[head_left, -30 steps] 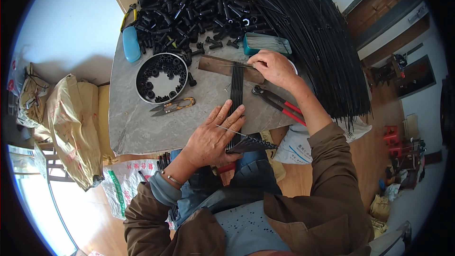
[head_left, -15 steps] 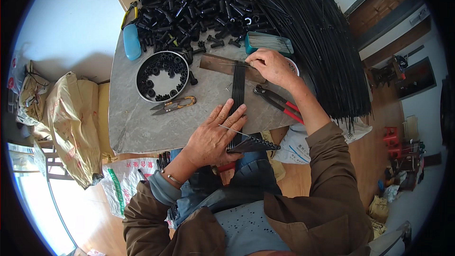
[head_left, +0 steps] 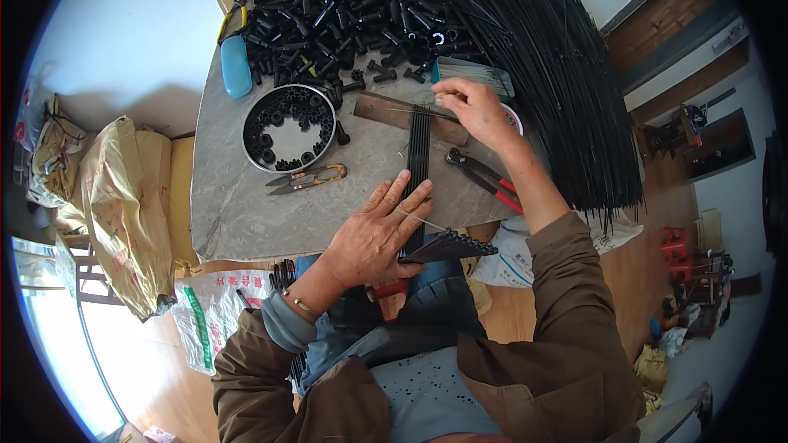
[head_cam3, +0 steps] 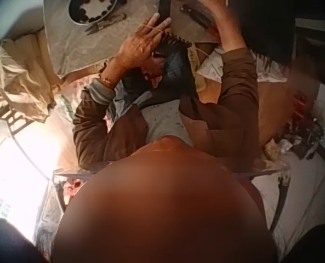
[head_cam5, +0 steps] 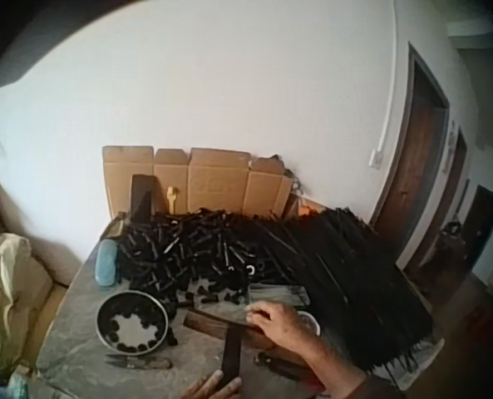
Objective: The person is bundling black wires or rods and trimming them to length using pliers.
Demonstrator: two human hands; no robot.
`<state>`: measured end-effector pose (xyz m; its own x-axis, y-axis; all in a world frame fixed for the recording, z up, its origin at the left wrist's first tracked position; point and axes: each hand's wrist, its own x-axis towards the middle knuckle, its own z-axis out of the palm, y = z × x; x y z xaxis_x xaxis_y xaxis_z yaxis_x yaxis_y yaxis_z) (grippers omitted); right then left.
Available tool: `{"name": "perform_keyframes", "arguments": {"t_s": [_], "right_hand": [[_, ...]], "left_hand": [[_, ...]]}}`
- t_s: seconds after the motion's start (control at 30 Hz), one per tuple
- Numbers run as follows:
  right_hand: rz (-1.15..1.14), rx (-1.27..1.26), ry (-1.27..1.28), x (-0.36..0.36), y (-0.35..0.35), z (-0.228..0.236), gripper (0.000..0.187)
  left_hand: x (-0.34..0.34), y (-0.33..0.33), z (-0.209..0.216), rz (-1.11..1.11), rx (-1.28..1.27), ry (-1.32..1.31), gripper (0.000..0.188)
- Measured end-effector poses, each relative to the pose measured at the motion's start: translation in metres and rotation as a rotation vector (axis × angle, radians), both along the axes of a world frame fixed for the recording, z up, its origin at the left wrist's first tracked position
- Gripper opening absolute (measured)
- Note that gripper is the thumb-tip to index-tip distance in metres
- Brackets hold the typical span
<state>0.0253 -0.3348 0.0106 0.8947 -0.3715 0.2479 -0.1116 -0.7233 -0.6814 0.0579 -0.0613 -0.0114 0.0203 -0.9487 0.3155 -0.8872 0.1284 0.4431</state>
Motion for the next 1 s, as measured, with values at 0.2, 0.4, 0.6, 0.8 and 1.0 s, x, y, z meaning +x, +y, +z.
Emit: {"name": "perform_keyframes", "arguments": {"t_s": [0.2,0.4,0.6,0.8,1.0], "right_hand": [[-0.008,-0.296,0.339,-0.017,-0.003,0.021,0.017],[0.051,-0.316,0.222,-0.015,-0.007,0.019,0.018],[0.075,-0.422,0.179,-0.01,-0.005,0.015,0.017],[0.087,-0.495,0.189,-0.011,-0.008,0.022,0.014],[0.102,-0.456,0.192,-0.009,-0.007,0.024,0.015]], "left_hand": [[0.0,0.001,-0.001,0.007,0.004,-0.014,0.083],[-0.001,0.0,0.001,0.002,0.006,-0.014,0.083],[0.0,0.001,0.0,0.008,0.024,-0.014,0.084],[0.0,-0.001,0.001,0.006,0.028,-0.025,0.083],[0.001,0.001,0.0,0.013,0.014,-0.034,0.082]]}}
